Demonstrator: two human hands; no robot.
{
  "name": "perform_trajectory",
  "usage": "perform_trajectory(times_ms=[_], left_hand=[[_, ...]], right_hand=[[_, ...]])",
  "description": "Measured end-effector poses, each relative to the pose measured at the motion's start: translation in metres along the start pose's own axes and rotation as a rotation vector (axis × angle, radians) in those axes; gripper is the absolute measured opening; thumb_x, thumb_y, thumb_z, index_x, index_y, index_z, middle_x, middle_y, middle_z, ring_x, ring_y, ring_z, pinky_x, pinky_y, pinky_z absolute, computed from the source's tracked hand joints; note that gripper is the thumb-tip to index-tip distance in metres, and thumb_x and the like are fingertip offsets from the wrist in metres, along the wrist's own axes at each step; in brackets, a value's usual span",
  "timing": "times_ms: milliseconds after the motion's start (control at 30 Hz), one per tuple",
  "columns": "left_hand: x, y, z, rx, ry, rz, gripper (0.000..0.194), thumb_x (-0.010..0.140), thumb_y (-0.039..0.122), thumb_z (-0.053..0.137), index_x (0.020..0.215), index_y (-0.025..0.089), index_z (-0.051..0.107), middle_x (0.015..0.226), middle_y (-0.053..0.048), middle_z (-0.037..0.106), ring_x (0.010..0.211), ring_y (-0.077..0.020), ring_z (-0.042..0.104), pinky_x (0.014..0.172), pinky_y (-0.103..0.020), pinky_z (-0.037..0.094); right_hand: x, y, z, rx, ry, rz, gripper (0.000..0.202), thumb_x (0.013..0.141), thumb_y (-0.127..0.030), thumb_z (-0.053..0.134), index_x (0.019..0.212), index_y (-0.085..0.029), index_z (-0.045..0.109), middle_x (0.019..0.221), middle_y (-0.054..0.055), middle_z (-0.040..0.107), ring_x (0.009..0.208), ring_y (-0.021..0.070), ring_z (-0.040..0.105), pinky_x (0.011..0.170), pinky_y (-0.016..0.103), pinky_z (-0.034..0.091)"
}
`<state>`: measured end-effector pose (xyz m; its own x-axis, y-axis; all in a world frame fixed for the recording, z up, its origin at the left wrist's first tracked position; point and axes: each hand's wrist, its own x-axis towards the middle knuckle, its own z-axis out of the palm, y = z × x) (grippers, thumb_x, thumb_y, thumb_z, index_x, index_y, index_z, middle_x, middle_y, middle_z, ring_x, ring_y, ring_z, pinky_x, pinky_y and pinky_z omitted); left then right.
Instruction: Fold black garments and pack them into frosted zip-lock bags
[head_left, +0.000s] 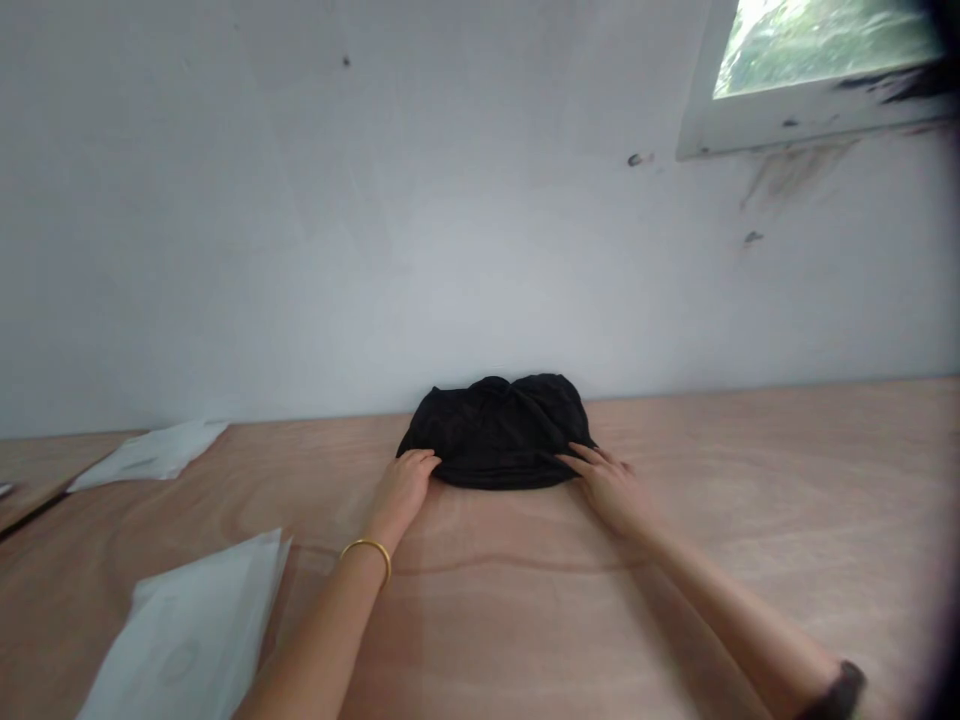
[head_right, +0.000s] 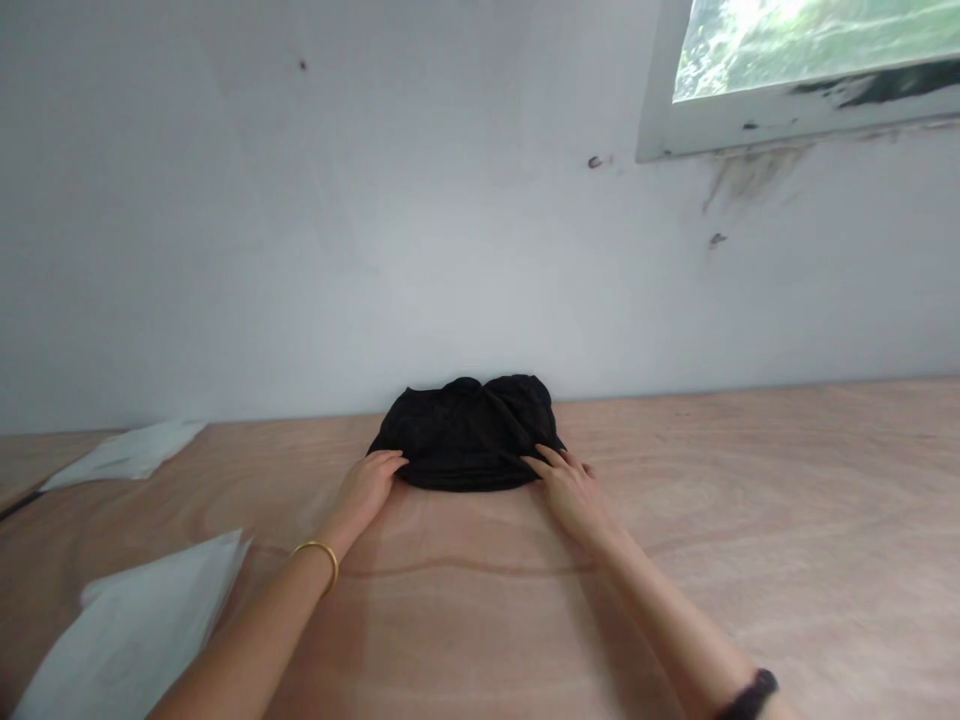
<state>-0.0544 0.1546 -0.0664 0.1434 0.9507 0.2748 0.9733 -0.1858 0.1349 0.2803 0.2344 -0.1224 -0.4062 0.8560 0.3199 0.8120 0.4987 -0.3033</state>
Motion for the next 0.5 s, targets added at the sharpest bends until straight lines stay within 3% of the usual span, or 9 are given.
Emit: perform_trajectory(times_ms=[100,167,300,433,500], left_hand=[[0.002,-0.003,-0.014,-0.031,-0.034,0.032,0.037,0.082,0.025,0.065,0.118,0.020,0.065,0.128,-0.010,0.062,0.120,-0.0263,0.055,0.104,-0.041,0.040],[-0.001,-0.006,-0.022,-0.056,-0.051,0.060,0.042,0.081,0.034,0.066,0.121,0.022,0.063,0.128,-0.008,0.062,0.120,-0.0256,0.055,0.103,-0.039,0.041],[0.004,-0.010,-0.027,-0.085,-0.050,0.077,0.022,0.089,0.025,0.055,0.103,0.022,0.072,0.110,-0.005,0.072,0.104,-0.0207,0.064,0.097,-0.034,0.045],[0.014,-0.004,-0.035,-0.100,-0.005,0.074,0.025,0.091,0.021,0.050,0.099,0.021,0.073,0.107,-0.005,0.073,0.102,-0.0206,0.065,0.095,-0.036,0.045],[0.001,0.003,-0.050,-0.102,0.015,0.084,0.026,0.091,0.021,0.049,0.101,0.022,0.072,0.109,-0.006,0.072,0.107,-0.0223,0.062,0.098,-0.039,0.042]], right_hand=[[0.008,0.012,-0.014,0.069,-0.001,-0.043,0.053,0.082,-0.035,0.058,0.135,-0.030,0.051,0.146,0.008,0.044,0.126,0.0289,0.048,0.100,0.045,0.041],[0.005,0.024,-0.025,0.113,-0.002,-0.066,0.053,0.079,-0.039,0.062,0.129,-0.025,0.057,0.137,0.010,0.053,0.119,0.0260,0.054,0.097,0.038,0.045],[0.004,0.042,-0.039,0.143,0.005,-0.068,0.024,0.084,-0.033,0.053,0.093,-0.023,0.073,0.099,0.007,0.072,0.093,0.0242,0.066,0.086,0.037,0.050],[0.008,0.036,-0.056,0.131,0.088,-0.058,0.032,0.090,-0.035,0.044,0.094,-0.022,0.073,0.102,0.009,0.071,0.097,0.0271,0.064,0.086,0.040,0.049],[-0.005,0.029,-0.071,0.130,0.109,-0.079,0.033,0.090,-0.037,0.043,0.096,-0.024,0.073,0.103,0.009,0.071,0.100,0.0283,0.062,0.087,0.041,0.047]])
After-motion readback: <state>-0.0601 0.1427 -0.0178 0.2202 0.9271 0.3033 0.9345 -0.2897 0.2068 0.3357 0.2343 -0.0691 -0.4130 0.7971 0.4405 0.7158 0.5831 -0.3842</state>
